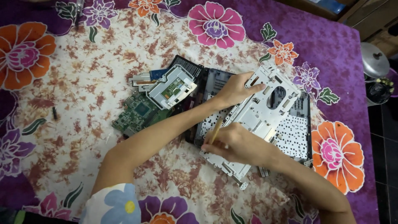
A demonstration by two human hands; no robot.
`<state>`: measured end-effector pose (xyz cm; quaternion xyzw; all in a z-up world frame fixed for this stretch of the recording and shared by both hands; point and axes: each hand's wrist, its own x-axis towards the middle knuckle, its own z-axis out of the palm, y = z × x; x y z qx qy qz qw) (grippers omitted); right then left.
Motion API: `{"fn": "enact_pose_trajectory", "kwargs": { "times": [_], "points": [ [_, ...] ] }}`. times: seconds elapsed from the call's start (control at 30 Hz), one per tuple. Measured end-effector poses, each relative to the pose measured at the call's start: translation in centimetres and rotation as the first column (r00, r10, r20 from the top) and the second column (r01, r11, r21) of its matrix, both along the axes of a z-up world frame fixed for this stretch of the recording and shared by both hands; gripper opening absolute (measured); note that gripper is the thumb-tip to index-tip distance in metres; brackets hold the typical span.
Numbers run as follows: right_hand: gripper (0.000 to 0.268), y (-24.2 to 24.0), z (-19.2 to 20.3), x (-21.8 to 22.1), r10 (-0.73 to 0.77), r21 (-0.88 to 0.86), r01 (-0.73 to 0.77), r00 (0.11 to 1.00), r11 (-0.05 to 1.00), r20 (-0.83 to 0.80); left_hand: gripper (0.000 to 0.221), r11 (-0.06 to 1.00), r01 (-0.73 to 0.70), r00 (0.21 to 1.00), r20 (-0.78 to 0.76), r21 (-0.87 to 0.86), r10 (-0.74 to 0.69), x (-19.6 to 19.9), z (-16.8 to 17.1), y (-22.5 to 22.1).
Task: Cleaning the internal frame and keyboard assembly of a disassembled laptop using a small brush.
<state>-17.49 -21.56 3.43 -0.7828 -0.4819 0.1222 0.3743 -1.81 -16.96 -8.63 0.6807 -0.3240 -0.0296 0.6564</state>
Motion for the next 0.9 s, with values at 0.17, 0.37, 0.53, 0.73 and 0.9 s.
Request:
{"fn": "enact_pose_trajectory", "kwargs": {
  "times": [0.17,0.37,0.53,0.73,0.9],
  "points": [
    [0.014,0.3,0.1,0.1,0.026,0.005,-0.026,1.0,1.0,-0.015,0.044,1.0,-0.014,1.0,0.019,-0.018,0.015,-2.1,3.3,1.6],
    [0.014,0.4,0.0,-0.4,0.037,0.028,-0.037,0.999,0.999,-0.017,0.043,1.0,-0.007,1.0,0.02,-0.029,0.007,1.0,-1.7,-0.4],
    [0.01,0.3,1.0,-0.5,0.036,0.026,-0.036,0.999,0.999,0.002,0.041,1.0,-0.008,1.0,-0.013,-0.025,0.007,0.3,-1.3,0.2],
    [0.01,-1.3,1.8,-0.7,0.02,0.016,-0.019,0.997,1.0,-0.07,0.039,1.0,-0.019,0.999,-0.029,-0.011,0.019,0.4,-1.4,0.0],
    [0.01,-3.6,0.1,-0.8,-0.146,0.036,0.147,0.989,0.988,-0.035,0.037,0.999,-0.024,0.999,-0.047,-0.022,0.023,-1.1,0.6,0.5]
  ]
}}
